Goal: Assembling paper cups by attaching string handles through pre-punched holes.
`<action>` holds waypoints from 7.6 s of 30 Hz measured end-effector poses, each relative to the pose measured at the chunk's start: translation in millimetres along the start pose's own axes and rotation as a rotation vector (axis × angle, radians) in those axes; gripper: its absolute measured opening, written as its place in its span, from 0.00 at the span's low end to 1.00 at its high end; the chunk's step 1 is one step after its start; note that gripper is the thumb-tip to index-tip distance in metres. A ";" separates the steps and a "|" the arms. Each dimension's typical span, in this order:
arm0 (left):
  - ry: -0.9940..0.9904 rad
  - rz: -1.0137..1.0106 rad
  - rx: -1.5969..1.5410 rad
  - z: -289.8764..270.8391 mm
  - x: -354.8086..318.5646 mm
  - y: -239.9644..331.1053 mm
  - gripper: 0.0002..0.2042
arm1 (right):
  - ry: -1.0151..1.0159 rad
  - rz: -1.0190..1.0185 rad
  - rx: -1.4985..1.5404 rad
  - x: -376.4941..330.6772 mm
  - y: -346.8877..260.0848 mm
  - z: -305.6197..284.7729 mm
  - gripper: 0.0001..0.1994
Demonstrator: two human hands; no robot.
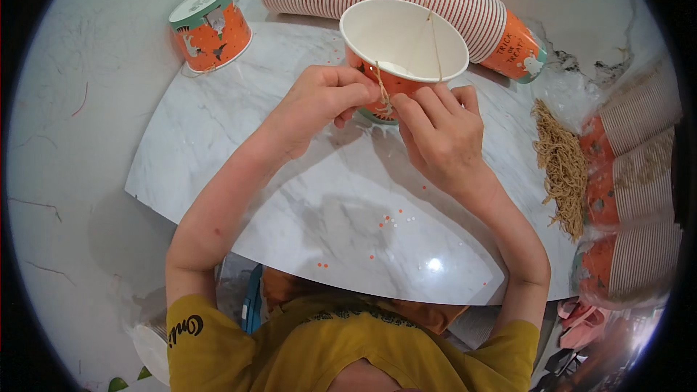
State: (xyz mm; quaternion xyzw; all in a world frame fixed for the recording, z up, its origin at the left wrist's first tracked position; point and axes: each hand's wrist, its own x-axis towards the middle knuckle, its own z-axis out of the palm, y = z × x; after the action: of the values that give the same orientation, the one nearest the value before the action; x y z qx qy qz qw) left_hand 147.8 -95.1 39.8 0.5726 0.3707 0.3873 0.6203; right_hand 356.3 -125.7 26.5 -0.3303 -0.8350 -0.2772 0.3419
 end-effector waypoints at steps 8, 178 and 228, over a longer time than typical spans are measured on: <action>0.041 0.058 -0.069 5.3 -3.1 -2.6 0.07 | -0.017 0.003 0.078 -4.2 -2.7 3.1 0.14; 0.408 0.634 -0.136 -321.7 -33.4 -63.8 0.28 | -0.261 0.497 1.456 188.3 -57.0 133.3 0.09; 0.799 0.635 -0.415 -245.6 -12.3 2.6 0.34 | -0.037 0.807 1.775 185.8 -46.5 145.4 0.05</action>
State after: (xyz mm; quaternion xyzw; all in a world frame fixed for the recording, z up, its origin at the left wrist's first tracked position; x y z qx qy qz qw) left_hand -79.4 -2.2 25.6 0.3303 0.3023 0.8076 0.3839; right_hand 163.6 12.5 66.5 -0.2182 -0.5697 0.5958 0.5223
